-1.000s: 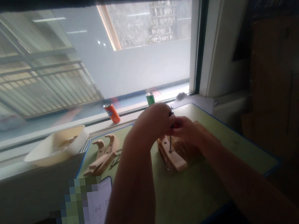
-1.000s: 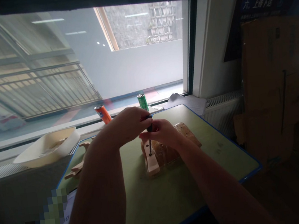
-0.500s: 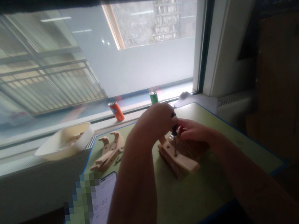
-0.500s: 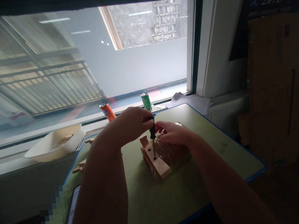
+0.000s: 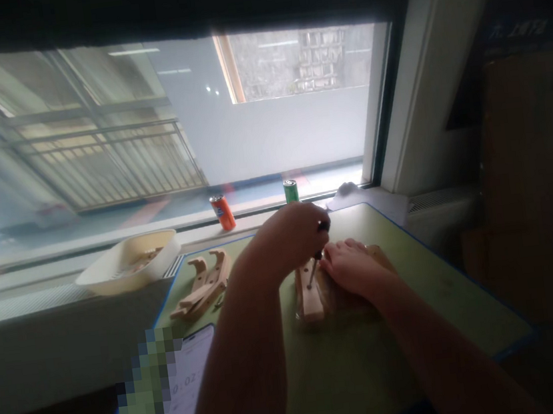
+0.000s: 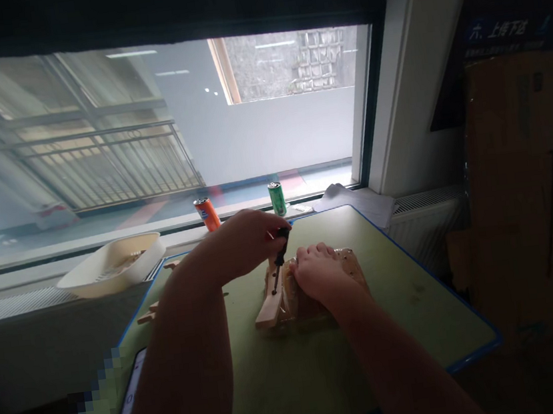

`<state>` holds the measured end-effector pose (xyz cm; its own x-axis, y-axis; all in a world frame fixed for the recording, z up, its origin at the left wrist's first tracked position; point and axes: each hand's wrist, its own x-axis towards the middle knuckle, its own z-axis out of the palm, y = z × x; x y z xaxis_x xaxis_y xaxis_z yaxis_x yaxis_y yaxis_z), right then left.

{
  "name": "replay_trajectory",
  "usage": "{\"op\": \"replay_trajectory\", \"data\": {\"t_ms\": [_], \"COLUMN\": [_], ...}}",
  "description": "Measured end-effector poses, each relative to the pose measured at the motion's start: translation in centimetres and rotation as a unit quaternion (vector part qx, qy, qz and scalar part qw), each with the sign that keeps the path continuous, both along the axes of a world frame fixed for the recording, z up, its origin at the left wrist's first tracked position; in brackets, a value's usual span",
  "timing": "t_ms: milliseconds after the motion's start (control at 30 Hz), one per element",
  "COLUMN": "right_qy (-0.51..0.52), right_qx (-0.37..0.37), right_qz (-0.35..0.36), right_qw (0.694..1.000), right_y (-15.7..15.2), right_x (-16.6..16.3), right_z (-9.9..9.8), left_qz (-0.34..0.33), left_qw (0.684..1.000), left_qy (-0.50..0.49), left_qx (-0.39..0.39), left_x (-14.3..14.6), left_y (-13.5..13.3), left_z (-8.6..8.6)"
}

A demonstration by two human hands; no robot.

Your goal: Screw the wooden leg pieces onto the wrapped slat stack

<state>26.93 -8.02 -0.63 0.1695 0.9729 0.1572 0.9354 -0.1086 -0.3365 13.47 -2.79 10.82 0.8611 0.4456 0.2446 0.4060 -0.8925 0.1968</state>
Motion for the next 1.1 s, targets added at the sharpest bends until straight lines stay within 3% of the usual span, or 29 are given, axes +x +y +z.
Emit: {"op": "replay_trajectory", "data": {"t_ms": [100, 167, 267, 300, 367, 700, 900, 1100], "right_qy": [-0.001, 0.059, 0.279, 0.339, 0.385, 0.370, 0.309, 0.317], "right_qx": [0.034, 0.102, 0.180, 0.176, 0.152, 0.137, 0.147, 0.138], "right_qz": [-0.013, 0.004, 0.117, 0.158, 0.198, 0.179, 0.157, 0.132], "right_qw": [0.999, 0.993, 0.936, 0.910, 0.888, 0.902, 0.927, 0.929], "right_y": [-0.3, -0.5, -0.8, -0.9, -0.9, -0.1, -0.5, -0.2], "right_x": [-0.3, -0.4, -0.8, -0.9, -1.0, -0.5, -0.4, -0.7], "right_z": [0.7, 1.2, 1.9, 2.0, 2.1, 1.8, 2.2, 2.1], "left_qz": [0.031, 0.030, 0.025, 0.025, 0.032, 0.060, 0.012, -0.008], "left_qw": [0.999, 0.999, 0.999, 0.999, 0.999, 0.998, 0.997, 0.997], "left_qy": [-0.004, -0.001, 0.011, 0.013, 0.013, 0.028, 0.054, 0.067], "left_qx": [-0.011, -0.025, -0.043, -0.044, -0.036, 0.002, 0.057, 0.038], "left_x": [-1.3, -2.0, -2.4, -2.4, -2.3, -1.6, -0.4, -0.5], "left_y": [0.8, 1.1, 1.1, 1.1, 1.1, 0.5, 0.5, 1.5], "left_z": [0.3, 0.6, 0.8, 0.8, 0.7, 0.8, 0.2, -0.2]}}
